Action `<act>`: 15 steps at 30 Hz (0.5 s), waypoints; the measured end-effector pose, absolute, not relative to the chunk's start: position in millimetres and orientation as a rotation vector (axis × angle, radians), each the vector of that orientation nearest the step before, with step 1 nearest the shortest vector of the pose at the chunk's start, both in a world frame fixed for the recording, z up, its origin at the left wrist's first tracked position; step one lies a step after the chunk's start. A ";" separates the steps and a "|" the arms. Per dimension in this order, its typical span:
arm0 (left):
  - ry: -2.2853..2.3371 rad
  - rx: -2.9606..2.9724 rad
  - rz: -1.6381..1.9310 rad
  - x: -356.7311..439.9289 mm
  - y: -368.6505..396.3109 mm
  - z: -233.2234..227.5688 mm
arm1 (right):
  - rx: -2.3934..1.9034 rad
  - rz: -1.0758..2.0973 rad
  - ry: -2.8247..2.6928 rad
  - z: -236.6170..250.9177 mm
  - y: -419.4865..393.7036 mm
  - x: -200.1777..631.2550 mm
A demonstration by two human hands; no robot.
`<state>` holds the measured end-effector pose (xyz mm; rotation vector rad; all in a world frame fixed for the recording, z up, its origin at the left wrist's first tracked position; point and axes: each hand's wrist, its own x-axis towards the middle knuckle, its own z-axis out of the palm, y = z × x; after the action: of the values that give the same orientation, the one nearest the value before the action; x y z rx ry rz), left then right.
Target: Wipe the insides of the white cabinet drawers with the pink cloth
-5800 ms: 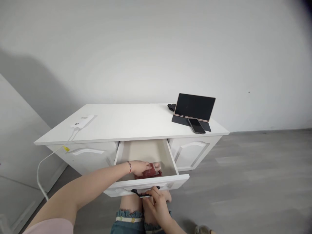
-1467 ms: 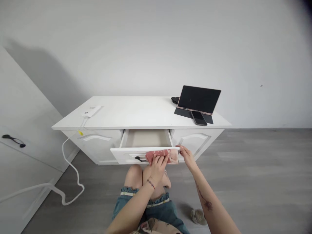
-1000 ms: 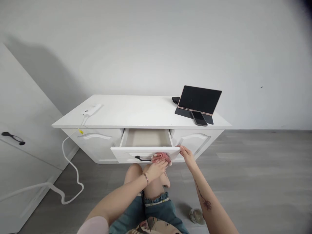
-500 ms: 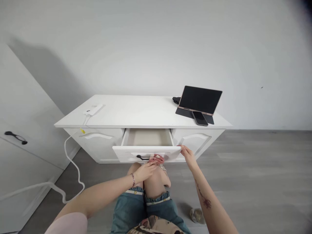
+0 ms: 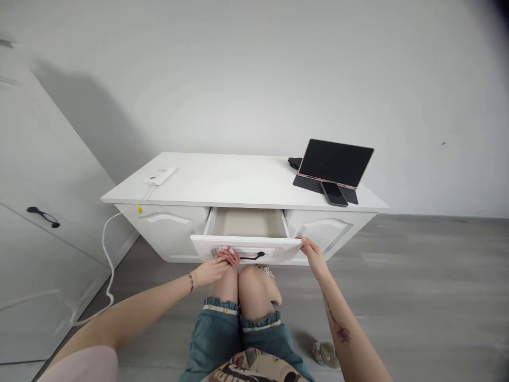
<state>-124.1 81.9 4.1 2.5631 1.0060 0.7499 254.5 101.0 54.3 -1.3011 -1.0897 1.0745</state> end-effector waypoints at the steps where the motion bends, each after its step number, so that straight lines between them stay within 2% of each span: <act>1: 0.985 2.595 0.688 -133.9 81.9 5.9 | -1.302 1.073 -1.089 54.2 101.1 254.6; 5: 1.105 2.896 0.469 -161.6 76.4 11.9 | -1.297 1.062 -1.074 55.4 101.0 253.4; 7: 1.194 3.022 0.500 -169.5 71.9 14.8 | -1.297 1.059 -1.076 56.8 100.4 252.4; 11: 1.489 3.094 0.817 -175.5 61.9 17.9 | -1.284 1.070 -1.077 58.4 98.7 251.3; 15: 2.018 2.790 1.222 -156.3 52.2 12.9 | -1.286 1.074 -1.056 54.3 99.5 252.1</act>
<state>-156.3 52.2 12.9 2.7899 2.0176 1.2218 252.1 99.5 54.3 -1.2856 -1.0556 1.0741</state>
